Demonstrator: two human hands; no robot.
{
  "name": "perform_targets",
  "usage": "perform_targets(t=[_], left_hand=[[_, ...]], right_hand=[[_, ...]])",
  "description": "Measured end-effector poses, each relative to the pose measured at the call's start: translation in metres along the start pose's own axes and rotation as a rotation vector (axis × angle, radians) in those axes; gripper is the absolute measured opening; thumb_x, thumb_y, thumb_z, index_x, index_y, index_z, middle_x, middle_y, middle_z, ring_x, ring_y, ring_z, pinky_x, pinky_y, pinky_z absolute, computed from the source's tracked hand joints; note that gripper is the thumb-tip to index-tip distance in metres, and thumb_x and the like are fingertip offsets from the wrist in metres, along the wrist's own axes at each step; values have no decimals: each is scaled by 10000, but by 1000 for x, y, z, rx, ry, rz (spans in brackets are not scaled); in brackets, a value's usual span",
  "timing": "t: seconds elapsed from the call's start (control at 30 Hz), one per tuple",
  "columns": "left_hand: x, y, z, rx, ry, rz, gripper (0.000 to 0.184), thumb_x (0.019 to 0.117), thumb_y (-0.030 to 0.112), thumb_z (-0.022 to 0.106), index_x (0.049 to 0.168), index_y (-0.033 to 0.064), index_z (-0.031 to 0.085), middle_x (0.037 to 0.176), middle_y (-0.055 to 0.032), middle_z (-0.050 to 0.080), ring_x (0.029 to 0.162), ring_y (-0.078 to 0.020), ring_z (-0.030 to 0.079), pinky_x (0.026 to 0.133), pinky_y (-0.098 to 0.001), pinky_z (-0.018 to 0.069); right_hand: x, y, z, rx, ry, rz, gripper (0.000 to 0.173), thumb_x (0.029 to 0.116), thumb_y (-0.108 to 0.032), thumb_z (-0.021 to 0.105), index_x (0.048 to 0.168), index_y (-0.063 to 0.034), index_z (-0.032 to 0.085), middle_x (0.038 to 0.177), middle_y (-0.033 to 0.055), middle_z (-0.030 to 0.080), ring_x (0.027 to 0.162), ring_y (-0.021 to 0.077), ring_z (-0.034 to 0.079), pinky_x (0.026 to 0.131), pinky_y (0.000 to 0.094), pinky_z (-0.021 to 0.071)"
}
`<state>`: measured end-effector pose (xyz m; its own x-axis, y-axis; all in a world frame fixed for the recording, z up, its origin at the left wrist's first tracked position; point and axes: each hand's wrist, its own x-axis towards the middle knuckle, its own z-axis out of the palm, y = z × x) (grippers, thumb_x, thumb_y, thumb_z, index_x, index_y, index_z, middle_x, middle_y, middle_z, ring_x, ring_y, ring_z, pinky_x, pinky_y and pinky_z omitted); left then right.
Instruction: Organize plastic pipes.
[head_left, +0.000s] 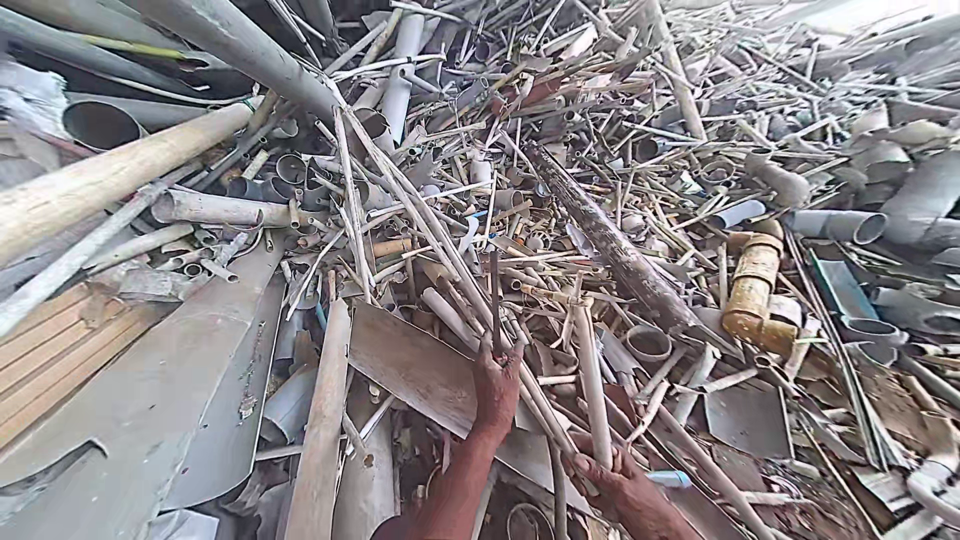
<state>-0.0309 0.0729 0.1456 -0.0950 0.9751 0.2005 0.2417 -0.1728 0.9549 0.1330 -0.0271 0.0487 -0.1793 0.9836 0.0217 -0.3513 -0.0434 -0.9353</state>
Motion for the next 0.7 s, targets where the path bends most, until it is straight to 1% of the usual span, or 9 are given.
perform_targets(t=[0.07, 0.17, 0.23, 0.27, 0.33, 0.47, 0.57, 0.6, 0.7], left_hand=[[-9, 6, -3, 28, 1, -18, 545, 986, 157, 682, 1410, -127, 488, 1115, -274, 661, 914, -286, 663, 865, -416, 543], [-14, 25, -13, 72, -35, -4, 541, 994, 161, 672, 1408, -135, 489, 1176, -287, 655, 1008, -316, 667, 938, -422, 527], [-9, 50, -22, 92, -89, 48, 543, 1005, 164, 656, 1420, -139, 479, 1265, -304, 630, 1141, -335, 644, 1038, -418, 484], [-3, 67, -26, 93, -108, 79, 536, 1009, 163, 648, 1420, -136, 478, 1268, -302, 629, 1156, -332, 637, 1049, -416, 475], [13, 103, -34, 63, -123, 134, 505, 1017, 158, 636, 1413, -121, 491, 1224, -279, 645, 1103, -303, 643, 1009, -408, 487], [32, 145, -43, 16, -122, 210, 358, 1010, 169, 656, 1259, -80, 592, 1050, -205, 670, 933, -244, 652, 880, -391, 527], [6, 147, -38, 154, -193, 222, 473, 1020, 184, 636, 1378, -109, 538, 1185, -272, 667, 1093, -319, 652, 1008, -431, 486], [-5, 136, -30, 177, -217, 225, 506, 1018, 186, 635, 1403, -118, 513, 1201, -285, 661, 1108, -338, 649, 1019, -440, 482], [-39, 93, -3, 138, -289, 165, 538, 1018, 185, 630, 1429, -126, 477, 1183, -288, 658, 1077, -340, 650, 999, -446, 492]], right_hand=[[-5, -1, 7, -62, 15, -7, 157, 883, -258, 721, 1001, -155, 718, 753, -69, 698, 518, -16, 535, 451, 155, 416], [-11, -5, 18, -12, -3, -14, 230, 867, -320, 772, 1012, -147, 727, 772, -38, 710, 517, -6, 541, 447, 156, 420], [-9, -17, 30, 18, 7, -51, 216, 858, -335, 785, 980, -169, 718, 772, -23, 712, 515, -2, 548, 439, 155, 420], [-6, -30, 41, 24, 26, -76, 184, 850, -320, 784, 949, -178, 720, 759, -22, 709, 509, 0, 547, 436, 156, 417], [8, -62, 60, -7, 42, -143, 123, 858, -257, 743, 940, -170, 714, 734, -26, 703, 476, -2, 531, 411, 152, 405], [25, -105, 80, -116, 1, -242, 113, 881, -224, 680, 970, -156, 667, 712, -40, 679, 482, 11, 545, 415, 158, 422], [5, -86, 62, -102, -15, -252, 225, 848, -334, 790, 1001, -186, 719, 743, -57, 695, 493, -8, 546, 426, 153, 439], [-8, -74, 52, -101, 9, -237, 236, 853, -320, 781, 1032, -179, 719, 755, -61, 705, 493, -12, 544, 428, 153, 442], [-54, -46, 28, -146, 139, -201, 179, 907, -82, 588, 1035, -155, 690, 742, -117, 700, 534, -29, 561, 499, 157, 470]])
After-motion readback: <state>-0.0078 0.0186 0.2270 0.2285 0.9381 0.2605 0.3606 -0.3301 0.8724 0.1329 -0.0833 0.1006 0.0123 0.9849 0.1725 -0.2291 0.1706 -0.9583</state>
